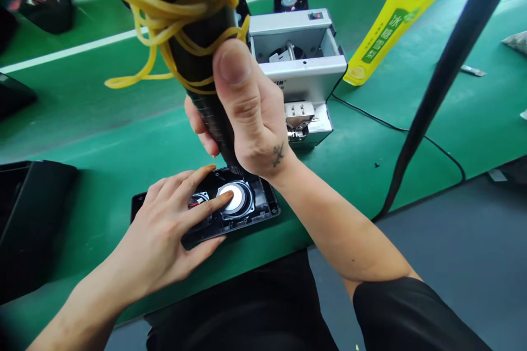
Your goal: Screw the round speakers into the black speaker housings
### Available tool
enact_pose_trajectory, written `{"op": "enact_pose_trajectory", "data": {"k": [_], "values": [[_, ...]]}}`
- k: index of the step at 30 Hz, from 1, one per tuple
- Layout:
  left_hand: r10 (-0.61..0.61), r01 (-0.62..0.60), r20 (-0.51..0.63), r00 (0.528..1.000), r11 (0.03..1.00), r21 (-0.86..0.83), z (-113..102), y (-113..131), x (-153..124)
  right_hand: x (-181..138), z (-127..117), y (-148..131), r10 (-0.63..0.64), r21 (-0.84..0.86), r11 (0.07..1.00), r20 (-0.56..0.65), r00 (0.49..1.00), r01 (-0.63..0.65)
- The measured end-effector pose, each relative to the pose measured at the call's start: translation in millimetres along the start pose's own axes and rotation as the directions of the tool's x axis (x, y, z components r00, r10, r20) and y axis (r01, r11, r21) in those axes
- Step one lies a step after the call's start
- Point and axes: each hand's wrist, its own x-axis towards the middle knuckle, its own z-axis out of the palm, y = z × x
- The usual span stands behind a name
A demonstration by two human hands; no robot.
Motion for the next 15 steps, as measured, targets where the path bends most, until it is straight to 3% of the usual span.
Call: {"op": "enact_pose_trajectory", "data": {"k": [10,15], "values": [[0.014,-0.014,0.011,1.0,1.0,0.012,0.3,1.7,1.0,-10.5,3.6,12.0,0.052,0.141,0.988,0.066,0.996,-0.061],[0.003,-0.003,0.01,1.0,1.0,-0.004,1.5,2.1,1.8,-13.8,-1.4,23.6,-0.013,0.159,0.987,0.128,0.992,-0.007]]}}
